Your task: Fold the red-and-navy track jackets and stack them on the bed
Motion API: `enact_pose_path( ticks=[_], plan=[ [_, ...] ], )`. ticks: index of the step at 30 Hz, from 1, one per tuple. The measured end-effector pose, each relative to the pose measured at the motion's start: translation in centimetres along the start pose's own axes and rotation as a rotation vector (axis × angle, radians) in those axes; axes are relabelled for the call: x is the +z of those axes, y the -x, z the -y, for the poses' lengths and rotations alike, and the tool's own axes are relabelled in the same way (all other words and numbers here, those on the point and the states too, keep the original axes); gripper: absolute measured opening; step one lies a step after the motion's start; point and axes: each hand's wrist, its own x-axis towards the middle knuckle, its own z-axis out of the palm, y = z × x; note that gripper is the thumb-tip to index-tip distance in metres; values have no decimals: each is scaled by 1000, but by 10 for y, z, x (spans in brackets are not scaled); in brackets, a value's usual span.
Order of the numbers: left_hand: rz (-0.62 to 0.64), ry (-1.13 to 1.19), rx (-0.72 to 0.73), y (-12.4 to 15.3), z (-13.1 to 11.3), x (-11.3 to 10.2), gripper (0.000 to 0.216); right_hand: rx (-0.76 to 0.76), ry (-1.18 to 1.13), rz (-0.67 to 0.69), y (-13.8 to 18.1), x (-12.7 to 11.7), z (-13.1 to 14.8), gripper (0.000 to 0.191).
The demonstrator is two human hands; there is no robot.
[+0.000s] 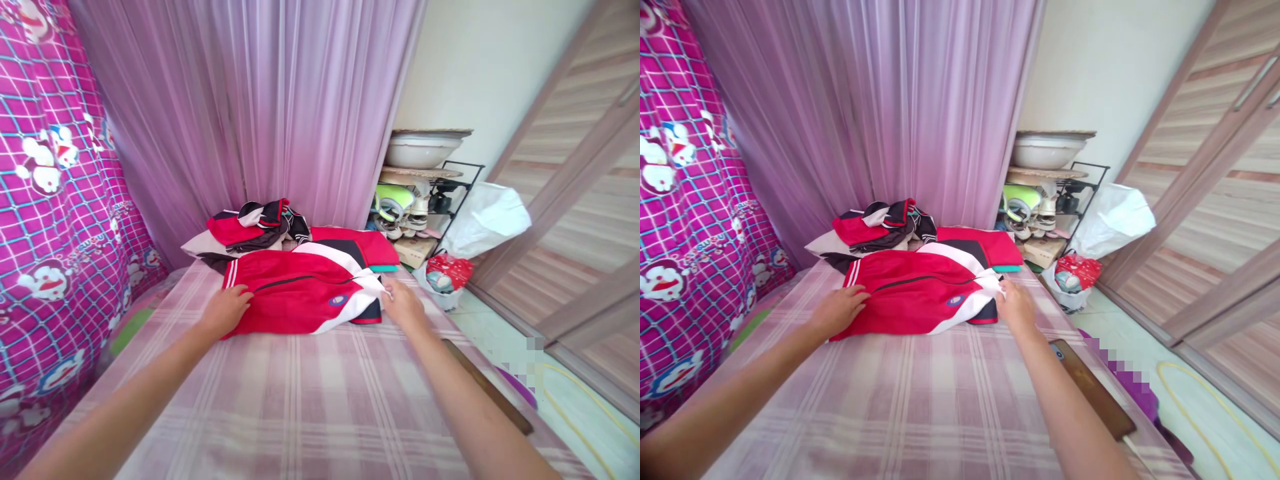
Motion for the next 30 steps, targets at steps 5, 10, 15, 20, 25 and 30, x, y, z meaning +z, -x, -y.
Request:
enact_pose_path(
  ticks=[5, 10, 15, 20, 25, 30],
  plan=[
    [-157, 155, 60, 31, -29, 46, 40, -33, 19, 43, 50, 16, -4, 28],
    [-148, 187, 187, 38, -52, 60, 54, 170, -47, 139, 57, 30, -14, 66],
    [-60, 181, 126, 23, -53, 62, 46, 185, -135, 289, 37, 42, -7, 45],
    [19, 233, 124, 28, -45, 42, 33, 118, -271, 294, 12, 11, -16, 24],
    [-71, 369, -69, 21, -13, -18, 39, 45, -574, 223, -49, -58, -18, 27],
    [-126, 147, -329, -43, 27, -57, 41, -13, -508, -108, -122, -59, 63, 43]
  ],
)
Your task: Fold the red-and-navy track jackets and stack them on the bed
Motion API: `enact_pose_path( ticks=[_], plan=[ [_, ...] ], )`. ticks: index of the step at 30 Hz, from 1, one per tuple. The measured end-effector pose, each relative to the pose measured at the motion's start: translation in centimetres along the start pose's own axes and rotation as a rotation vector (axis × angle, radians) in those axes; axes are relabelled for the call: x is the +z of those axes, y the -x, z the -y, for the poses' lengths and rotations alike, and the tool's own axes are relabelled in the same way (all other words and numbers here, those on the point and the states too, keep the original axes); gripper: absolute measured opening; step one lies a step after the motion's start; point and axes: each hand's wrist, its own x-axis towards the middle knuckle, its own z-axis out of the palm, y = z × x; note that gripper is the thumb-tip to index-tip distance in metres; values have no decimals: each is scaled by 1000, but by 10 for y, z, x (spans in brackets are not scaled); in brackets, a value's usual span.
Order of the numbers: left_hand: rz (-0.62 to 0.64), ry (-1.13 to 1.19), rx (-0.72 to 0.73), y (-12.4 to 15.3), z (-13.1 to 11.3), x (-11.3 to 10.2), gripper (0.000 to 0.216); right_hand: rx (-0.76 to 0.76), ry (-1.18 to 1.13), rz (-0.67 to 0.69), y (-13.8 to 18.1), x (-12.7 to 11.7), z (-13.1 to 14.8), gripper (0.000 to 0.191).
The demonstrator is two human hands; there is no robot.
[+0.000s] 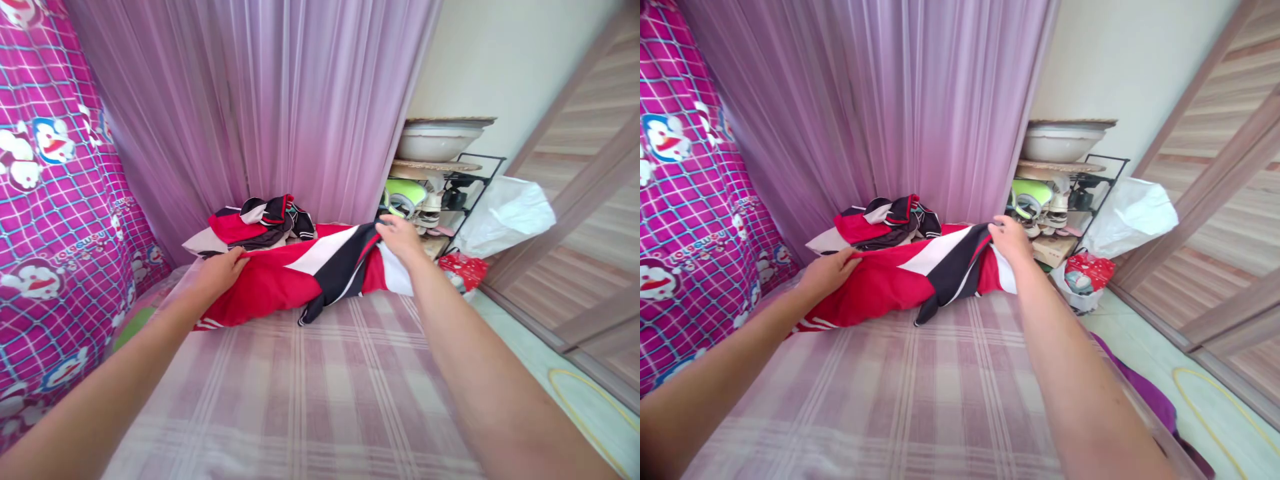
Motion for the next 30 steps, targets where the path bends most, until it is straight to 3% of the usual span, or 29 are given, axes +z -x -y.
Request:
enact_pose_path(
  ticks=[3, 7, 10, 13, 17, 20, 27, 30],
  plan=[
    [17, -28, 25, -23, 5, 18, 41, -119, 201, 23, 3, 37, 24, 47],
    [77, 18, 92, -7, 21, 64, 50, -229, 476, 161, 63, 55, 18, 31],
    [131, 82, 86, 12, 36, 95, 56, -145, 565, 304, 112, 67, 3, 39],
    [131, 174, 75, 24, 45, 117, 58, 4, 613, 416, 138, 88, -9, 56],
    [101, 195, 30, 33, 44, 133, 56, 113, 550, 486, 136, 106, -16, 34],
    [54, 138, 39, 41, 41, 141, 56, 124, 418, 418, 122, 98, -21, 23],
    [-2, 98, 59, 53, 38, 146, 65, 306, -305, 195, 98, 41, -52, 26],
    [-1, 146, 67, 55, 37, 142, 73, 345, -413, 118, 91, 23, -58, 31]
  ],
)
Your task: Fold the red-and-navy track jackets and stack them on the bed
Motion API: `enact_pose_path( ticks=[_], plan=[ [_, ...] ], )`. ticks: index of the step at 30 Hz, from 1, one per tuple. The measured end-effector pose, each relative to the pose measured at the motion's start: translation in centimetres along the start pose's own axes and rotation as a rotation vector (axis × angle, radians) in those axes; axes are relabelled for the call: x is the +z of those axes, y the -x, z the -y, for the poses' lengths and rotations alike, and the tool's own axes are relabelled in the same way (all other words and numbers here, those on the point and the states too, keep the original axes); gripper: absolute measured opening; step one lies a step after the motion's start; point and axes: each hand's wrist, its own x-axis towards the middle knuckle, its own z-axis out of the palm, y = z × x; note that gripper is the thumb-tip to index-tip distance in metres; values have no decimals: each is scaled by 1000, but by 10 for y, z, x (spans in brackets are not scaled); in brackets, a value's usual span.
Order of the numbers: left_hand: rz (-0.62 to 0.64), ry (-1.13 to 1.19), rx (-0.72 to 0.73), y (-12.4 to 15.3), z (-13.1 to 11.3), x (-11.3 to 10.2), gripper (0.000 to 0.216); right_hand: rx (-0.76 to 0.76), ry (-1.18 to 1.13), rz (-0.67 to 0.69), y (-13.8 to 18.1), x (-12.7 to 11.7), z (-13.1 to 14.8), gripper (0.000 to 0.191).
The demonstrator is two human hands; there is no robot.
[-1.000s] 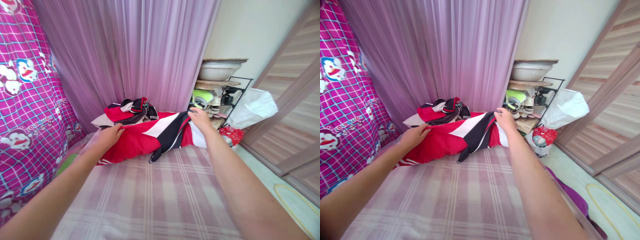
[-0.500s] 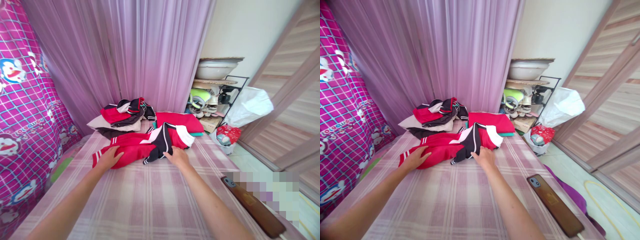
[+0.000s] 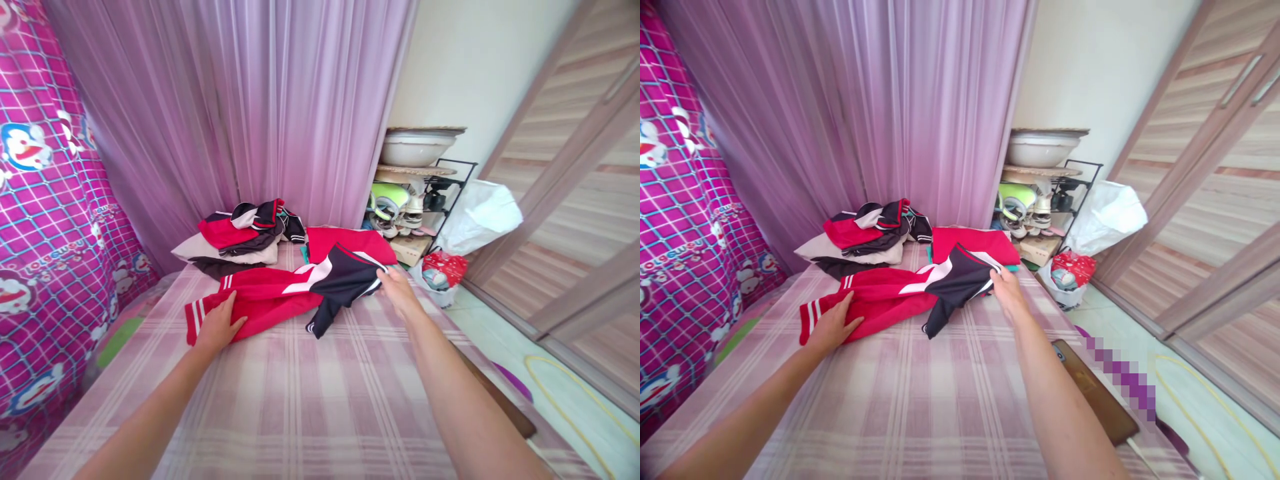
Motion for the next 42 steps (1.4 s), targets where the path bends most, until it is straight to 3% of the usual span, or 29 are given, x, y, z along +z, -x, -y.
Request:
enact_pose_path(
  ticks=[4, 6, 11, 14, 17, 19, 23, 27, 29, 32, 34, 37, 42],
  plan=[
    [33, 21, -22, 4, -6, -8, 78, -153, 107, -140, -11, -23, 23, 42],
    [49, 5, -27, 7, -9, -13, 76, -183, 236, -89, -14, -39, 40, 43],
    [44, -43, 35, 21, -12, -26, 40, -7, 630, 500, -5, -71, 61, 30],
    [-11, -42, 133, 30, -12, -35, 39, 0, 890, 664, 5, -73, 47, 20],
    [-2, -61, 213, 36, -14, -47, 39, 8, 1036, 660, 11, -69, 23, 28],
    [83, -85, 257, 38, -18, -60, 41, -32, 1092, 639, 10, -67, 12, 28],
    [383, -119, 245, 34, -31, -90, 43, -230, 1163, 438, -6, -55, 19, 39],
    [681, -124, 169, 17, -46, -115, 32, -397, 1120, 229, -38, -18, 37, 53],
    [781, -109, 161, 5, -50, -124, 28, -381, 1100, 208, -55, 2, 34, 63],
    [901, -19, 128, -16, -53, -134, 35, -241, 1094, 254, -75, 22, 14, 77],
    [883, 67, 108, -30, -52, -136, 43, -197, 1062, 319, -81, 27, -2, 74],
    [666, 53, 81, -55, -46, -128, 45, -248, 962, 428, -81, 24, -17, 47],
    [321, -142, 66, -99, -21, -83, 55, -218, 959, 729, -57, -18, 0, 11]
  ],
)
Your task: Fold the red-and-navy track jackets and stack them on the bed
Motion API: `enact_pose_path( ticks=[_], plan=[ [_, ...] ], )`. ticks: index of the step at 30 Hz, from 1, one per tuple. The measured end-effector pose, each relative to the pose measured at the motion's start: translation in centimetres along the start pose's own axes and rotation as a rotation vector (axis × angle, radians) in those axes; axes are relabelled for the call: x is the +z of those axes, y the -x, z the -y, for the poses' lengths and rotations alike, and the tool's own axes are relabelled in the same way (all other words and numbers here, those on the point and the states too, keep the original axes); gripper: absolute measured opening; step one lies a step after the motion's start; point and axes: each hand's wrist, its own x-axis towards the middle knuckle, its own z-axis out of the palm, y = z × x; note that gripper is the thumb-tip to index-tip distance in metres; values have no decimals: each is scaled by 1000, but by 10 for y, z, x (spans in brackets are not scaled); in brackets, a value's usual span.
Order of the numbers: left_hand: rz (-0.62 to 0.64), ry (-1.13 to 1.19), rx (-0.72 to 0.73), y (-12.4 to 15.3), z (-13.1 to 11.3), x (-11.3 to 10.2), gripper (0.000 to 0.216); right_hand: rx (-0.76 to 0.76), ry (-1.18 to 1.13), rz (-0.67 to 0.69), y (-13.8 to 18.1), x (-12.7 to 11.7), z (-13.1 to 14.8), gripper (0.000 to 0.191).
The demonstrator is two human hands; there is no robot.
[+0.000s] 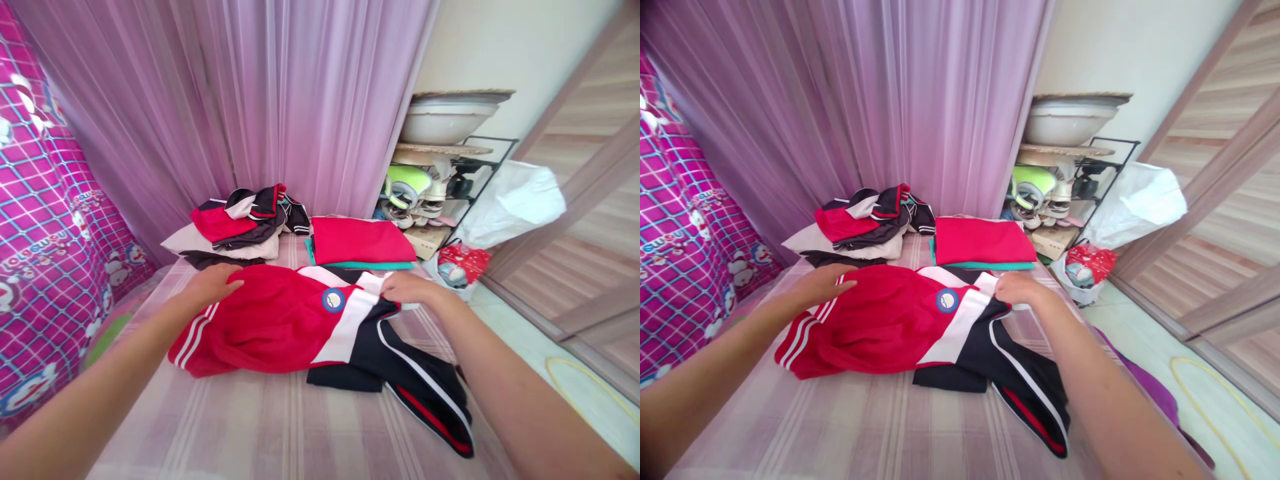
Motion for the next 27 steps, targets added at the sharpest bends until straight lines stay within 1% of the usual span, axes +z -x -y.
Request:
enact_pose_path(
  ticks=[2, 4, 5, 6, 7, 8, 9, 10, 11, 13, 15, 17, 19, 21, 22, 24, 26, 27],
  plan=[
    [-51, 0, -17, -19, 12, 16, 60, 20, -27, 153, 27, -14, -1, 15],
    [-52, 36, -42, -34, 22, 32, 65, 59, -92, 287, 47, -30, 0, 23],
    [-38, 60, -59, -39, 26, 39, 67, 79, -110, 321, 52, -37, 2, 28],
    [-21, 84, -73, -43, 29, 45, 69, 93, -101, 314, 52, -44, 6, 32],
    [-4, 103, -86, -45, 31, 51, 71, 101, -59, 257, 47, -49, 10, 35],
    [11, 111, -96, -46, 32, 55, 71, 102, 6, 158, 37, -51, 15, 38],
    [19, 106, -100, -47, 31, 57, 72, 95, 86, 28, 23, -51, 20, 37],
    [24, 90, -99, -46, 30, 58, 71, 87, 156, -110, 7, -47, 26, 36],
    [29, 70, -94, -44, 28, 57, 69, 91, 191, -188, -12, -41, 31, 33],
    [58, 31, -78, -39, 24, 51, 63, 92, 160, -205, -48, -21, 39, 27],
    [101, 13, -50, -31, 19, 43, 52, 129, 102, -157, -77, 3, 44, 36],
    [124, 10, 5, -20, 17, 34, 41, 147, 65, -112, -93, 21, 46, 43],
    [110, 20, 62, -8, 16, 24, 35, 152, 56, -92, -94, 30, 44, 37],
    [78, 50, 99, 2, 18, 11, 34, 155, 49, -71, -81, 24, 39, 27],
    [73, 70, 104, 6, 19, 4, 35, 153, 27, -54, -71, 16, 36, 21],
    [89, 108, 96, 8, 23, -16, 38, 154, -76, -21, -45, -6, 29, 16],
    [97, 127, 65, 3, 25, -40, 41, 194, -241, -84, -20, -34, 25, 18],
    [57, 106, 14, -3, 25, -54, 43, 207, -293, -136, -12, -48, 24, 20]
  ],
)
